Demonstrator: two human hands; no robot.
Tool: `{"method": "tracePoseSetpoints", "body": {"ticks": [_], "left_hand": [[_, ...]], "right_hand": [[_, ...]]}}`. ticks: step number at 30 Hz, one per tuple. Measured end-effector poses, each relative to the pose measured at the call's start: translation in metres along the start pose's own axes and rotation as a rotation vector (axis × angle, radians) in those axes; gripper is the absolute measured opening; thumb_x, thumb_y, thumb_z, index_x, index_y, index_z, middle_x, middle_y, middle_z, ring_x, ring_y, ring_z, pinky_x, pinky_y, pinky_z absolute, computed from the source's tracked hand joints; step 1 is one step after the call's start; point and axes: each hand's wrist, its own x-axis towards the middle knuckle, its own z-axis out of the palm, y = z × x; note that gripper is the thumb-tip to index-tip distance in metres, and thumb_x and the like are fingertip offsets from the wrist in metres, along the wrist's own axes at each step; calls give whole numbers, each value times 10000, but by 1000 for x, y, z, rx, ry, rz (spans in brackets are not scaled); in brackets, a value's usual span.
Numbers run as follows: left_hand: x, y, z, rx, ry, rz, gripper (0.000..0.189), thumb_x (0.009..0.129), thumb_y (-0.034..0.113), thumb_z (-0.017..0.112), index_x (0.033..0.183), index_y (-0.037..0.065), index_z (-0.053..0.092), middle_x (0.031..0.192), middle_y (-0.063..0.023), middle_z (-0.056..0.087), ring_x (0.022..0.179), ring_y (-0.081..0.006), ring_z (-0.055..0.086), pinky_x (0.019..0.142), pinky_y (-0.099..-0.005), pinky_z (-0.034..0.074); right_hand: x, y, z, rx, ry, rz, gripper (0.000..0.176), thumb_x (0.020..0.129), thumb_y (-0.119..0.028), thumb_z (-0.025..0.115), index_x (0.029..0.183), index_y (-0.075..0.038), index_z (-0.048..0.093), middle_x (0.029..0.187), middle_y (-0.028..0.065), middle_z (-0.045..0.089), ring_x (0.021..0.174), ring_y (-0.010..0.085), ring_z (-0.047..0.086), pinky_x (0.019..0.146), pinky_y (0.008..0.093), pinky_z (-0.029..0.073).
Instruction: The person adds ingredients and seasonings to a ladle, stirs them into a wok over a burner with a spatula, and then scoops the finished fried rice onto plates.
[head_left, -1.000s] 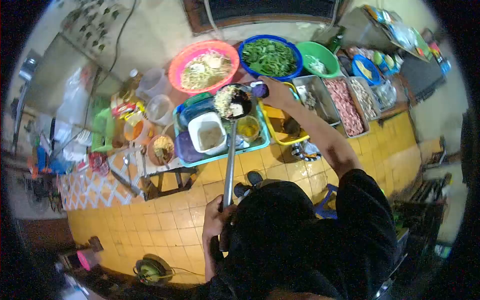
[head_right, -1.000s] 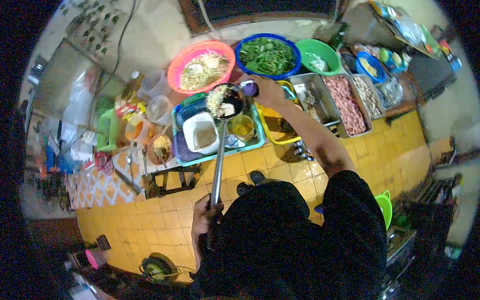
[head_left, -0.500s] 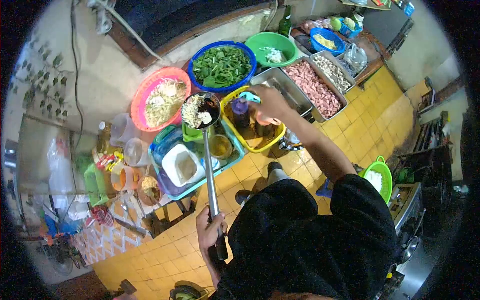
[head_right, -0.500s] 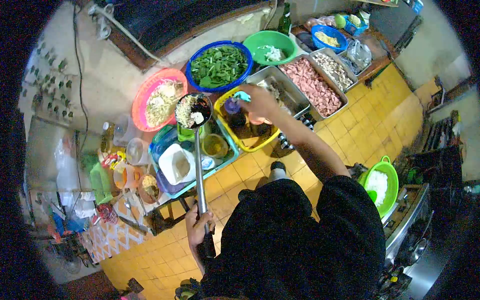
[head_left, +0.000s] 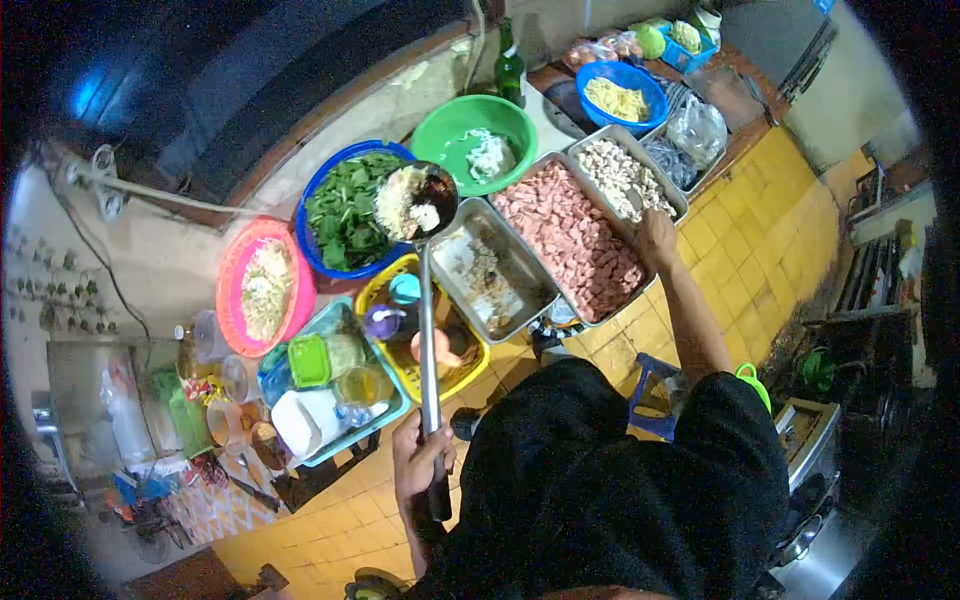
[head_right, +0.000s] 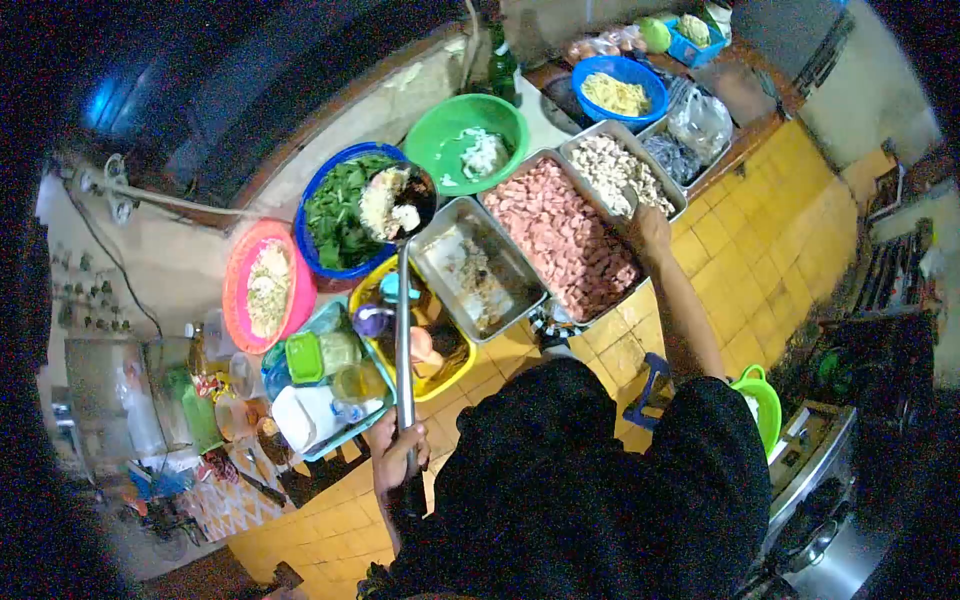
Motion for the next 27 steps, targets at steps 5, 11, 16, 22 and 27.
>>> {"method": "tracePoseSetpoints", "body": {"ticks": [5, 11, 16, 22, 27], "left_hand": [[34, 11, 63, 74, -157, -62, 132, 769, 46, 580, 851, 18, 479, 628, -18, 466, 446, -87, 438, 413, -223, 350], [60, 27, 117, 320, -263, -58, 148, 765, 147, 623, 782, 40, 524, 654, 44, 432, 607, -58, 394, 551, -212, 314], [84, 6, 123, 399, -324, -44, 142, 787, 129, 617, 801, 54, 497, 634, 28, 452, 545, -48, 431, 492, -210, 353], [98, 2, 129, 468, -346, -22, 140, 790, 133, 612, 781, 54, 496, 632, 34, 437, 560, -47, 411, 503, -209, 337], [102, 7, 128, 525, -309, -31, 126, 767, 103, 600, 747, 54, 485, 636, 29, 440, 592, -61, 409, 541, -211, 328]], "right_hand": [[31, 51, 24, -54, 149, 183, 196, 839, -190, 478, 729, -60, 578, 662, 159, 586, 604, 297, 606, 495, 387, 472], [67, 20, 5, -136, -199, 87, 204, 777, -186, 501, 654, -72, 617, 636, 152, 614, 551, 287, 611, 516, 406, 494], [81, 49, 19, 139, -291, 119, 131, 663, -100, 546, 751, -68, 637, 703, 201, 600, 700, 384, 587, 627, 436, 475], [72, 51, 41, 204, -498, 284, 218, 696, -210, 586, 887, -158, 677, 793, 198, 625, 720, 364, 604, 672, 420, 487], [63, 60, 21, 191, -411, 87, 237, 692, -246, 573, 881, -158, 685, 811, 182, 629, 745, 355, 602, 714, 421, 478]]}}
